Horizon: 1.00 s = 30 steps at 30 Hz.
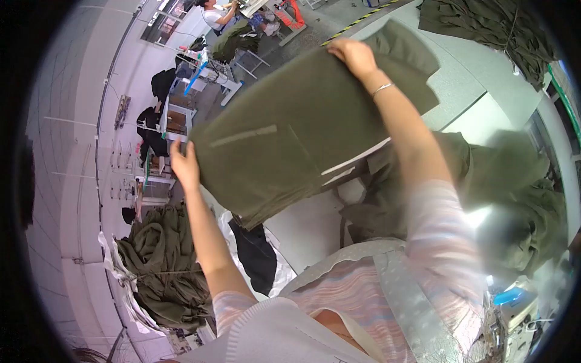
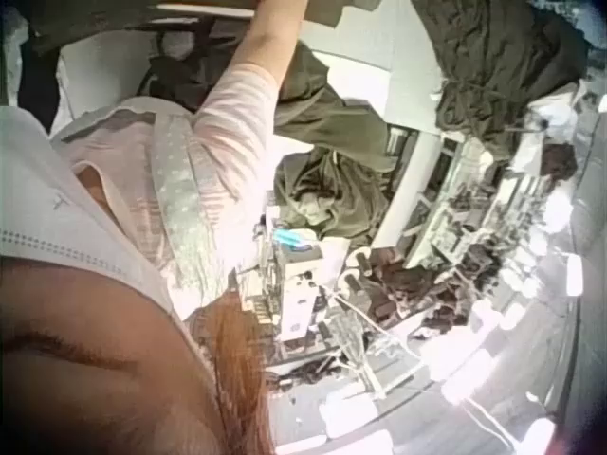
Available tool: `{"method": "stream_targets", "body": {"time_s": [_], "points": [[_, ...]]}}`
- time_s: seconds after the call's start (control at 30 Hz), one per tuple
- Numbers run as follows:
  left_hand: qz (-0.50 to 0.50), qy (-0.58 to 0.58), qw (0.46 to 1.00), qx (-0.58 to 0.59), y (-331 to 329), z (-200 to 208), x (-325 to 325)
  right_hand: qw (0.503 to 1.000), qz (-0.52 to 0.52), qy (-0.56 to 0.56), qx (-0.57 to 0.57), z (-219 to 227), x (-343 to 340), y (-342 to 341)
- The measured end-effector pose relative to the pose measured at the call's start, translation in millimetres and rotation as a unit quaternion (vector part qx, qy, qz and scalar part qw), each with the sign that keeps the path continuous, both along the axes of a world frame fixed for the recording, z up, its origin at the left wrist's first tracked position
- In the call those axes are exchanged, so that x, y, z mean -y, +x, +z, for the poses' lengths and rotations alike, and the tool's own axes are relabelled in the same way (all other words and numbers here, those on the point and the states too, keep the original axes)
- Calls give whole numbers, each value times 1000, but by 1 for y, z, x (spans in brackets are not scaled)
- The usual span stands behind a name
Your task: Fold olive green garments and stack them neatly on a factory workbench.
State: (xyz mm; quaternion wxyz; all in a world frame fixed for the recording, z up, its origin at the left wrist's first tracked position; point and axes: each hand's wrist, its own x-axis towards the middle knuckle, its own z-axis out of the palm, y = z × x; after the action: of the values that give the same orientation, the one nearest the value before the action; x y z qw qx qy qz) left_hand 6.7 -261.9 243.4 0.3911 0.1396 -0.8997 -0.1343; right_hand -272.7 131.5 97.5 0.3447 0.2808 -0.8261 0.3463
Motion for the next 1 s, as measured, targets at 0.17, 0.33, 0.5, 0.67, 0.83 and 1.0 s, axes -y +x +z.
{"method": "stream_targets", "body": {"time_s": [0.17,0.33,0.5,0.67,0.83,1.0], "points": [[40,-70,994,78,6,-56,-39,998,-34,33,34,-43,24,48],[0,-244,917,317,13,-87,-102,985,11,169,32,-74,-17,88],[52,-281,930,231,13,-102,-64,934,-298,172,101,-90,-142,136],[-280,-231,913,185,0,-95,-204,854,-382,-246,254,-140,-261,252],[-587,-151,754,252,-22,-182,-382,803,-366,-183,433,-219,-259,346],[-596,-52,635,488,-45,-277,-452,798,-347,-236,432,-186,-201,370]]}}
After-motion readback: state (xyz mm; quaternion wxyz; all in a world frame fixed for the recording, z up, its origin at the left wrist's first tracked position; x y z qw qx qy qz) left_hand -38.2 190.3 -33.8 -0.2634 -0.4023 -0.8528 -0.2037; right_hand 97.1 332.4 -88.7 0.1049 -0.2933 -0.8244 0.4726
